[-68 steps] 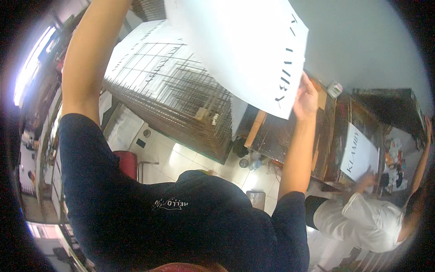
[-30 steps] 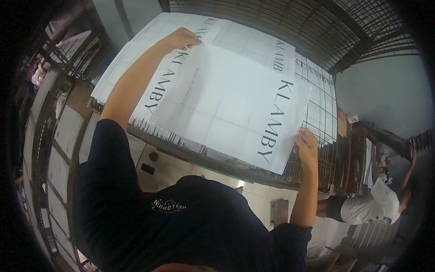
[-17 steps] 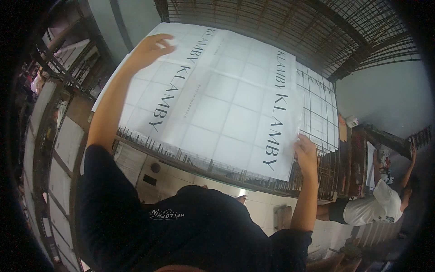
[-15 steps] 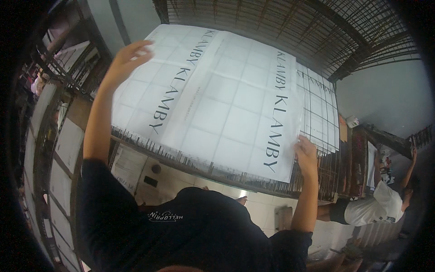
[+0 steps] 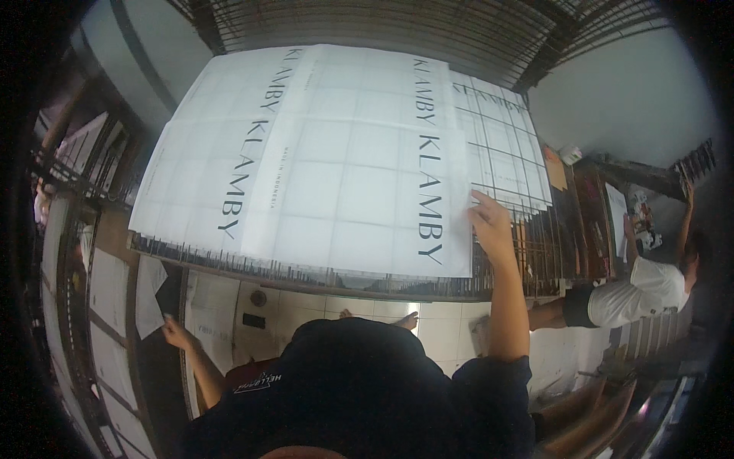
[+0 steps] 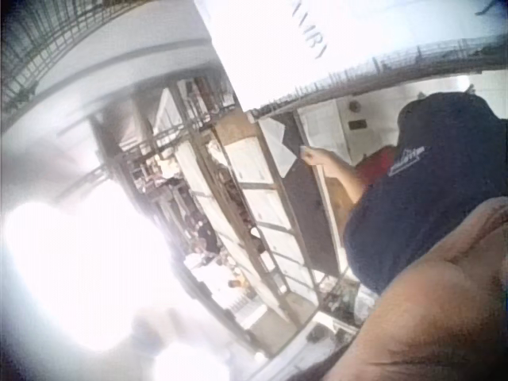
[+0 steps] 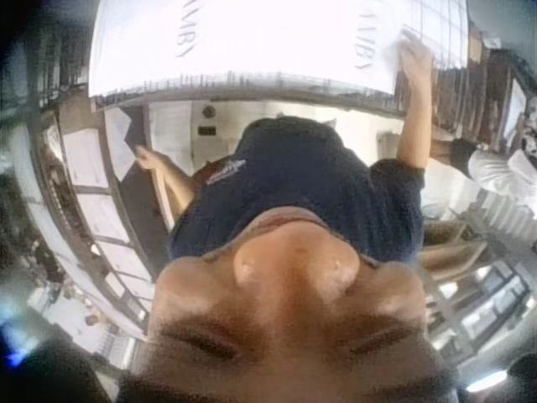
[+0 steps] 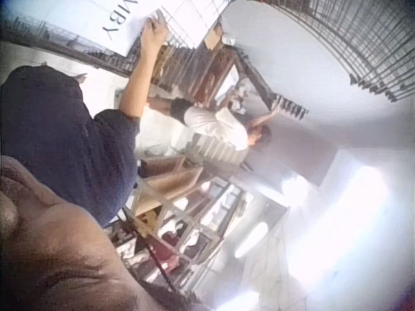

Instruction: The person repeatedly picks up white printed sheets from a table and places them onto a metal drying rack. The sheets are handled one at a time and stacked in a neat pile on the rack.

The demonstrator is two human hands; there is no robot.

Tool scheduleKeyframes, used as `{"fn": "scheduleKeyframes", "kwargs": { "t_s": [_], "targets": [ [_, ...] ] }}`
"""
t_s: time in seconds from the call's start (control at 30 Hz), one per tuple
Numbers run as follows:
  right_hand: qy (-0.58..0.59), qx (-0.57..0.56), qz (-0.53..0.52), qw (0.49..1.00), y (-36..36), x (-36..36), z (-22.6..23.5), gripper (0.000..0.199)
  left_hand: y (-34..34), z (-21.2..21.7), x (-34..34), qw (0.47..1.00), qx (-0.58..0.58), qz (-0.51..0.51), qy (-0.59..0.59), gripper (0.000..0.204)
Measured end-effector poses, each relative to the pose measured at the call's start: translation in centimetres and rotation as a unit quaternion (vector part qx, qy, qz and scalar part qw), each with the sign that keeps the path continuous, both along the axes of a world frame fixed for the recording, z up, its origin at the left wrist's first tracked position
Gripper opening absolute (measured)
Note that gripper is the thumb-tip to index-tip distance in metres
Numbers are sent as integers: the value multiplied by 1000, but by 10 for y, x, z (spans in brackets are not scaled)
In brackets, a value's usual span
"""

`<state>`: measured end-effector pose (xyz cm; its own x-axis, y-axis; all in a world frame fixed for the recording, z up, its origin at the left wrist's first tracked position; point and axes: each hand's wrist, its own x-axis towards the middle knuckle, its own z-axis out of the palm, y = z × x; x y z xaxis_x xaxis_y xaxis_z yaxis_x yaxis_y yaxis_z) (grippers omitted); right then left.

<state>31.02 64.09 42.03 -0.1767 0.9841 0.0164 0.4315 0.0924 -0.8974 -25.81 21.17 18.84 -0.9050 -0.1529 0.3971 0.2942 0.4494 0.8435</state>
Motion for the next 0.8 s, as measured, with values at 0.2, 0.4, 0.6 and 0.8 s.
{"fn": "scheduleKeyframes", "kwargs": {
  "t_s": [0.2, 0.4, 0.6, 0.8],
  "targets": [
    [18, 15, 6, 1000, 0, 3, -3, 36, -74, -170, 120, 869, -343, -156, -321, 35],
    [13, 41, 31, 999, 8, 13, -17, 31, -74, -197, 164, 754, -350, -258, -492, 32],
    [-18, 92, 35, 995, 11, 10, -22, 27, -40, -209, 123, 797, -319, -281, -429, 30],
    [-76, 312, -161, 933, -6, 21, 5, 25, 23, -202, 125, 793, -225, -387, -413, 31]
  ]
}}
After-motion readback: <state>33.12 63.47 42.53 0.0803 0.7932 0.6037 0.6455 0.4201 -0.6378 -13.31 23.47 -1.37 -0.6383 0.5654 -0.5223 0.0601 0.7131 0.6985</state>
